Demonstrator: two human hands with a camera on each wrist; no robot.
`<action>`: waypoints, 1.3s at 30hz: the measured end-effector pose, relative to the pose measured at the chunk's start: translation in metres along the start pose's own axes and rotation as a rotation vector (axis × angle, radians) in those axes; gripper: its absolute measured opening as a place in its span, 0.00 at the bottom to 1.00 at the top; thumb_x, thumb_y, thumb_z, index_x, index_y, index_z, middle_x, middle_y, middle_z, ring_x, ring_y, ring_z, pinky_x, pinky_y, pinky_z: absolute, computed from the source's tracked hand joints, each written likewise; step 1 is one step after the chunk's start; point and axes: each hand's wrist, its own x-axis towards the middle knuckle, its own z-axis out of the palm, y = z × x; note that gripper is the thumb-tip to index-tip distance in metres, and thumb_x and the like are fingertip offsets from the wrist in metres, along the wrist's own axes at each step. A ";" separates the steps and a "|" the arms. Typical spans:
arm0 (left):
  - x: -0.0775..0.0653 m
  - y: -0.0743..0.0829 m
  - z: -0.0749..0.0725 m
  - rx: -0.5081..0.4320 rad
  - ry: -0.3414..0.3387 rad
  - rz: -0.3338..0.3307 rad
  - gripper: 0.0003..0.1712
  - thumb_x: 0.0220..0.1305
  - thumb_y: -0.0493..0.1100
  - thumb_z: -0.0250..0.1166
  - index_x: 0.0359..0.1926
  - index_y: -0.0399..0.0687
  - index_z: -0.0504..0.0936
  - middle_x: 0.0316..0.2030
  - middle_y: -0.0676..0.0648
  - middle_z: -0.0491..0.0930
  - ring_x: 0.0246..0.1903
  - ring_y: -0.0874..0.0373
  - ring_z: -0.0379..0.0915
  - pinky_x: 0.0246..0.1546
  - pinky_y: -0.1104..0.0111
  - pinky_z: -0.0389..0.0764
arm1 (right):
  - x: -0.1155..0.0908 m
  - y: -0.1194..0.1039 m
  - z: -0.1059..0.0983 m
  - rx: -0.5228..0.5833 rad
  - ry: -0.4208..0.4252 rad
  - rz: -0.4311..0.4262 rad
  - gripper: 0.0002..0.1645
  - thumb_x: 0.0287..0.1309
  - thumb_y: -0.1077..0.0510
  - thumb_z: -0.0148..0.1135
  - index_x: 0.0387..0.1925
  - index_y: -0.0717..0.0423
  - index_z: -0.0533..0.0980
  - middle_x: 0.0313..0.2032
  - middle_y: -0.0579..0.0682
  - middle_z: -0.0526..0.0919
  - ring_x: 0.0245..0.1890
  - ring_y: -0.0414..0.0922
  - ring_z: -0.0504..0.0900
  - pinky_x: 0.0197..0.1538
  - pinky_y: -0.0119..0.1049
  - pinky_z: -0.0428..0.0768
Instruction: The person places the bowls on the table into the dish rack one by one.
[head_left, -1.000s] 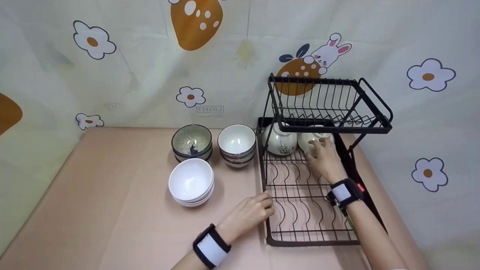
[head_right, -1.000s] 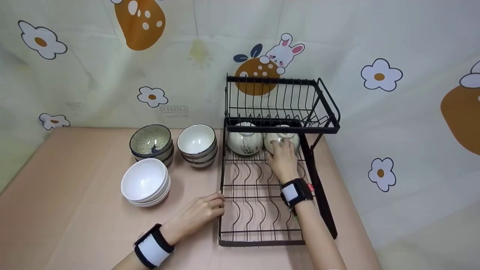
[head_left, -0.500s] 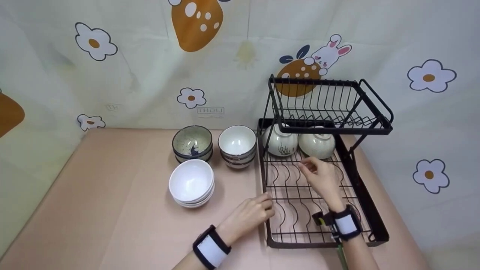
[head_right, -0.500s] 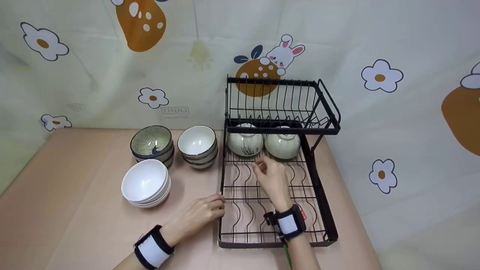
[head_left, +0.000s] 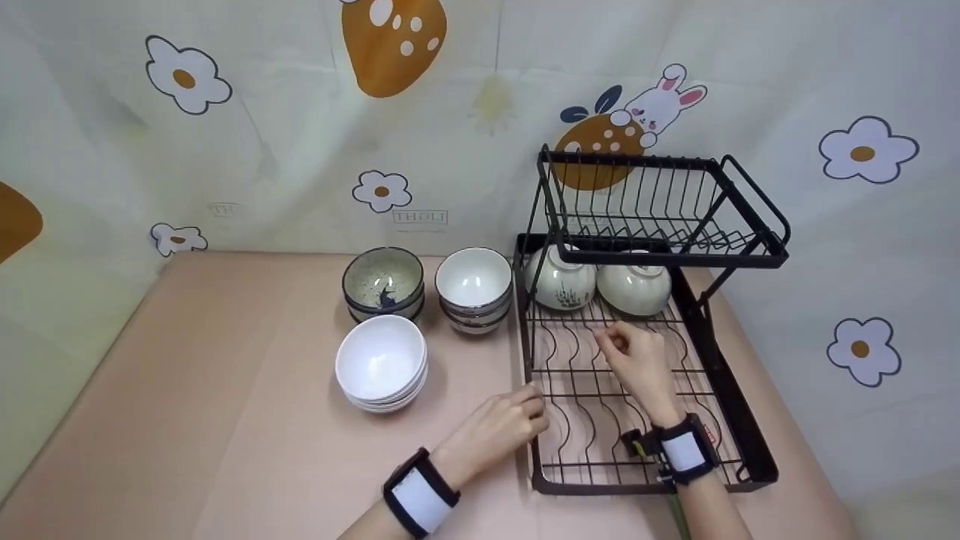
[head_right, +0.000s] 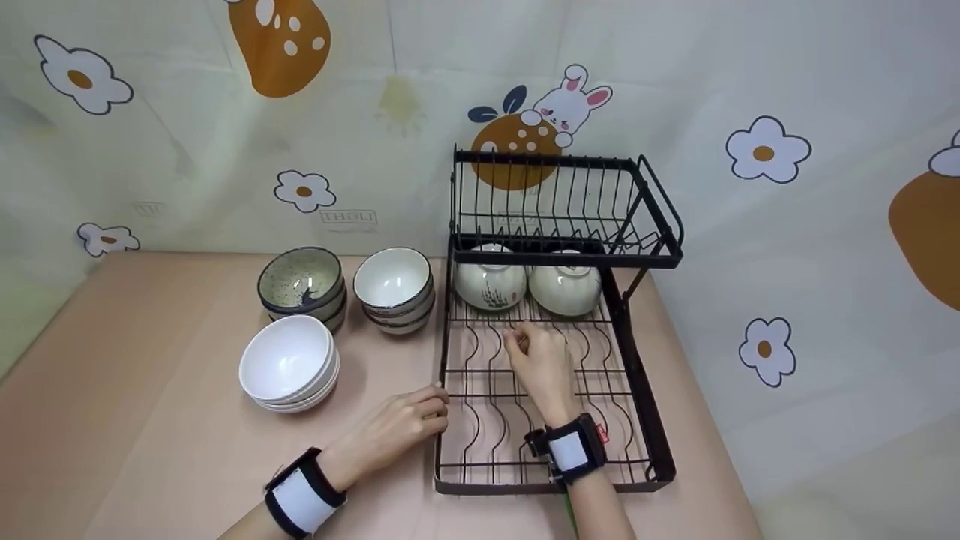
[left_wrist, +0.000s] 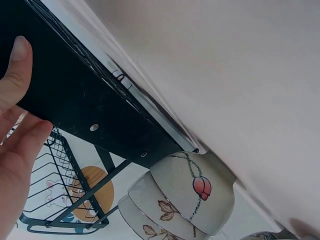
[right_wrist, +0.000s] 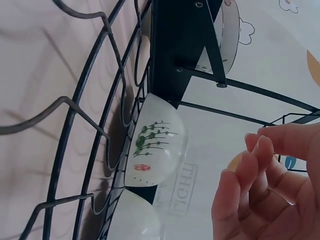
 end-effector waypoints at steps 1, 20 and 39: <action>0.000 0.000 0.000 0.001 -0.002 -0.003 0.09 0.54 0.37 0.69 0.37 0.52 0.85 0.39 0.53 0.81 0.44 0.61 0.73 0.40 0.82 0.75 | 0.000 0.000 0.000 -0.009 0.000 -0.003 0.08 0.53 0.65 0.68 0.21 0.59 0.79 0.14 0.42 0.76 0.12 0.36 0.69 0.17 0.30 0.68; 0.007 -0.025 -0.022 -0.109 0.134 -0.280 0.32 0.44 0.25 0.68 0.54 0.38 0.73 0.51 0.41 0.76 0.53 0.50 0.72 0.52 0.70 0.75 | -0.002 0.001 0.000 -0.069 -0.007 -0.003 0.07 0.53 0.66 0.68 0.22 0.59 0.79 0.13 0.42 0.75 0.12 0.36 0.68 0.15 0.30 0.68; 0.033 -0.089 0.013 0.064 0.054 -0.751 0.18 0.43 0.29 0.71 0.39 0.38 0.78 0.31 0.41 0.82 0.35 0.46 0.79 0.55 0.54 0.72 | -0.001 0.001 0.002 -0.074 -0.057 0.036 0.05 0.53 0.65 0.68 0.25 0.61 0.80 0.15 0.46 0.77 0.13 0.39 0.71 0.17 0.31 0.71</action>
